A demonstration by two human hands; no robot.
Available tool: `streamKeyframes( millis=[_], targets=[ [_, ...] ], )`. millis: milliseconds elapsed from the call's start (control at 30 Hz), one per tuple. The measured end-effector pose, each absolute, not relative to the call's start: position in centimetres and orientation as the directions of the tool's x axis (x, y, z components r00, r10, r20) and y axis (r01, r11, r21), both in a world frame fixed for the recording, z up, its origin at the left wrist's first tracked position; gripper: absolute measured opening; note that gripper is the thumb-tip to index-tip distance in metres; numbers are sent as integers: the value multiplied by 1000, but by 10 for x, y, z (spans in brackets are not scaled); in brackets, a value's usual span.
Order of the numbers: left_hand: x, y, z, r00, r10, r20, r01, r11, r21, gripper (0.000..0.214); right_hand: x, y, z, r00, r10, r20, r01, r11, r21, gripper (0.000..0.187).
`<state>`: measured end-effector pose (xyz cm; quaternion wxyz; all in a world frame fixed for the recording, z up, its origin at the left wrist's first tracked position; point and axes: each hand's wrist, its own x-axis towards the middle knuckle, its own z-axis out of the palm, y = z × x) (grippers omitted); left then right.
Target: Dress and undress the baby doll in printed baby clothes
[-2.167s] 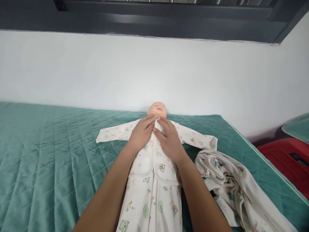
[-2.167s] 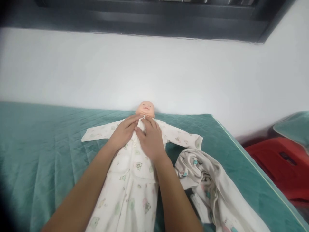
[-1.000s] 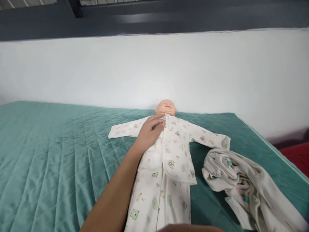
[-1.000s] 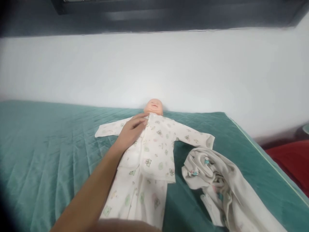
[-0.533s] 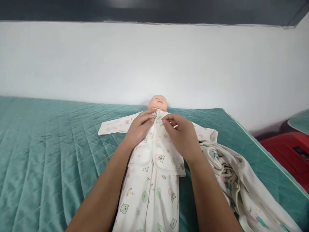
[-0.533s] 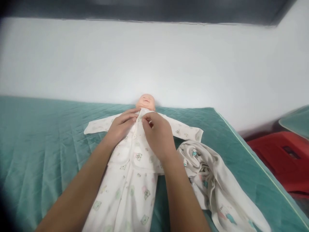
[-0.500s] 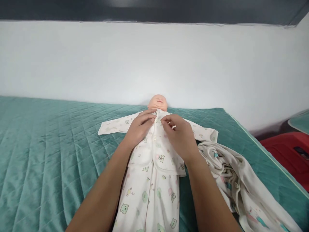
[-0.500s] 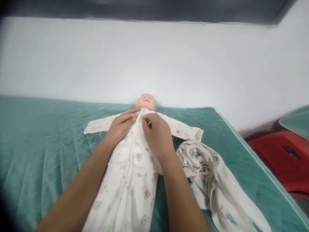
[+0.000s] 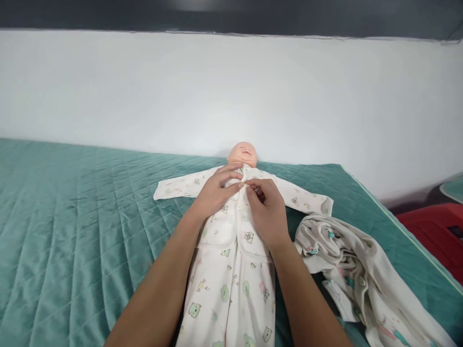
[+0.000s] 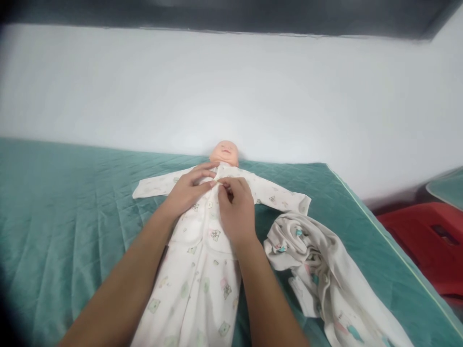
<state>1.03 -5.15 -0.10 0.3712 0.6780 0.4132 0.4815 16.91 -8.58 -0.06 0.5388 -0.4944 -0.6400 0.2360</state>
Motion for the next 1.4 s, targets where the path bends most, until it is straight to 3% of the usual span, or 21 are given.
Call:
streamKeyframes(
  millis=[233,433,633,800,1067,1167,1300,1400],
  targets=[
    [11,-52,2,203,917,344,188,-382,905,13,168,-88,-5,110,889,445,346,386,-855,21],
    [11,-51,2,206,915,348,164,-383,909,11,169,-90,-5,83,856,511,442,428,-788,24],
    [15,-52,4,176,910,375,249,-410,877,6,168,-91,-4,64,855,515,482,426,-766,21],
    [18,-54,4,162,882,442,339,-470,815,5,168,-89,-4,115,881,460,415,378,-828,13],
    [25,-65,9,195,758,622,486,-626,611,15,172,-81,-11,118,879,462,315,408,-857,7],
    [24,-74,5,143,805,576,462,-569,680,19,174,-82,-13,112,878,465,264,425,-866,4],
    [16,-95,-6,42,858,511,395,-484,781,16,178,-93,-14,37,863,503,313,468,-826,8],
    [10,-108,-9,59,895,443,343,-435,833,12,182,-105,-15,-24,876,481,344,459,-819,6]
  ],
)
